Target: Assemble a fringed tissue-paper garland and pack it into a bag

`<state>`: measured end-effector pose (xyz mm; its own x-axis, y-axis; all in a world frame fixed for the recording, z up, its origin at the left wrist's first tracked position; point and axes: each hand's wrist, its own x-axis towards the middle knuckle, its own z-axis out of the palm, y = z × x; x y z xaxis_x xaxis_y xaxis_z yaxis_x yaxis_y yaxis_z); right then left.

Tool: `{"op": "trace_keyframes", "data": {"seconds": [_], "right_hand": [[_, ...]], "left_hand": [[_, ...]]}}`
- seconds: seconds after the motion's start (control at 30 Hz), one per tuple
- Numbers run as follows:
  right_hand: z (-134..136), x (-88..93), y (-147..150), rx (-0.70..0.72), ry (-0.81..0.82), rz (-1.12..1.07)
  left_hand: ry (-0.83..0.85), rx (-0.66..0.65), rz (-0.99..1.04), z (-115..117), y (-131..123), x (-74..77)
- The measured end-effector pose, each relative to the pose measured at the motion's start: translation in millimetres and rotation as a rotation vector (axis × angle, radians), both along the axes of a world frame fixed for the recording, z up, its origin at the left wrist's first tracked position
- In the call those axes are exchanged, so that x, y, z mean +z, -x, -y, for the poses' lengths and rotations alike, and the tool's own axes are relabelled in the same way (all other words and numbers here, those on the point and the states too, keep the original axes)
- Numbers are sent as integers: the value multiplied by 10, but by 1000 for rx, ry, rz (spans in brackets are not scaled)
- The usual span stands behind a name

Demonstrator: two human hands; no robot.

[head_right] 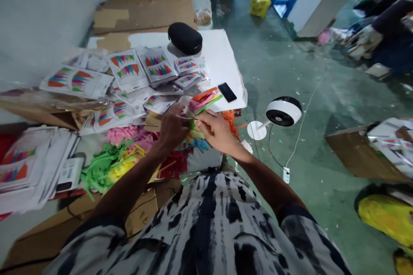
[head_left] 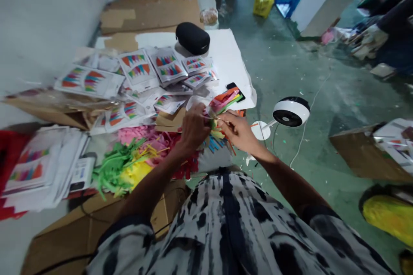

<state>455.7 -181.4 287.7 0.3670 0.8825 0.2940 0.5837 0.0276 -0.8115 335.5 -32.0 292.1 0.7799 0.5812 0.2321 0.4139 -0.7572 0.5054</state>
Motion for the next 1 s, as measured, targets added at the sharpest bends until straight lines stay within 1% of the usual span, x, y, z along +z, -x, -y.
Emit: {"op": "trace_keyframes", "data": {"seconds": [0.07, 0.1, 0.17, 0.23, 0.3, 0.37, 0.43, 0.5, 0.63, 0.73, 0.8, 0.9, 1.0], "right_hand": [[39, -150, 137, -71, 72, -40], [50, -239, 177, -124, 117, -93], [67, -446, 183, -269, 168, -240], [100, -676, 100, -360, 174, -416], [172, -897, -37, -404, 172, -582], [290, -1084, -181, -453, 178, -656], [443, -1230, -301, -500, 193, -625], [615, -1339, -393, -514, 209, -568], [951, -1487, -551, -496, 265, -478], [1138, -1570, -673, -517, 309, -423], [1212, -1632, -752, -540, 324, -389], [1243, -1762, -847, -594, 339, -319], [1188, -1931, -886, -651, 335, -285]], "left_hand": [[-165, 114, -86, 210, -121, -165], [-213, 149, -139, 315, -177, -249], [-254, 185, -250, 519, -283, -411], [-258, 181, -323, 711, -394, -555], [-255, 147, -360, 895, -518, -681], [-243, 110, -382, 1070, -650, -790], [-206, 88, -399, 1230, -773, -877], [-147, 52, -406, 1370, -870, -945], [-53, -56, -383, 1616, -996, -1068], [-72, -55, -349, 1780, -1085, -1207], [-82, -26, -326, 1853, -1154, -1320], [-13, 30, -326, 1886, -1245, -1468], [65, 38, -355, 1867, -1307, -1543]]}}
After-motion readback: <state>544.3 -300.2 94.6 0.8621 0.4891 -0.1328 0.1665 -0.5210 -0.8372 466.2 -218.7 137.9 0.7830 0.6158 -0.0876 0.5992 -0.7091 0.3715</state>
